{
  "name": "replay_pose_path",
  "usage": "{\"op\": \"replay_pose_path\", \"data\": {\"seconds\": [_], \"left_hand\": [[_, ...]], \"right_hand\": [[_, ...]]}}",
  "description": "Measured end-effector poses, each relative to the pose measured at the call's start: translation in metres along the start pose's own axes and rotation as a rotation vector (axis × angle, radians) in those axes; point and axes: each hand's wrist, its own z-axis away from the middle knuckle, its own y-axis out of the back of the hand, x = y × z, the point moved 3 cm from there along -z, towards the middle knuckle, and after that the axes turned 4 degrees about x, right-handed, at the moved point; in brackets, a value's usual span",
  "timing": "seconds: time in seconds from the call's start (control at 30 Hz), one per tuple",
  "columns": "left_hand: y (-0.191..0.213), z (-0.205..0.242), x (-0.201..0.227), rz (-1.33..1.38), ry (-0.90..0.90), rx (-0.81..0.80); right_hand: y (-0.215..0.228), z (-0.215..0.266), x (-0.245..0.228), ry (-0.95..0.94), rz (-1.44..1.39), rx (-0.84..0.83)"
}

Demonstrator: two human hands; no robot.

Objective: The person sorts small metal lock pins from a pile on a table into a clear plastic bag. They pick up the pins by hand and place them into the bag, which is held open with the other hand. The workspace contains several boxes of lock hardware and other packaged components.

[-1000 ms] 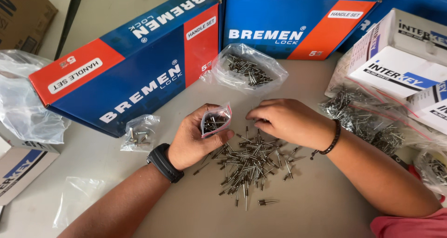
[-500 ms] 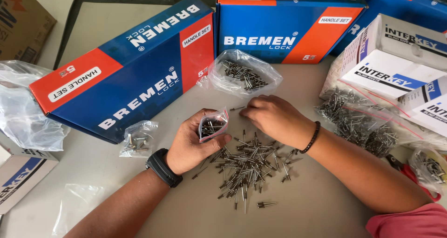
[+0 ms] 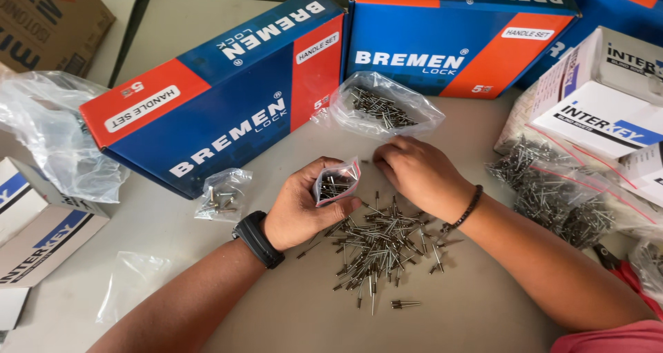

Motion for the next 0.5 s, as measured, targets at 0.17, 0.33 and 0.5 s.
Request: {"op": "replay_pose_path", "data": {"seconds": [0.17,0.33,0.5], "left_hand": [[0.000,0.001,0.003,-0.028,-0.006,-0.005],[-0.003,0.002,0.009,-0.040,-0.004,-0.012],[-0.007,0.003,0.014,-0.078,-0.030,-0.009]], "right_hand": [[-0.005,0.005,0.005,0.018,0.107,-0.067],[0.013,0.005,-0.009,0.081,-0.097,0.051],[0.042,0.015,-0.029,0.006,-1.153,0.351]]}}
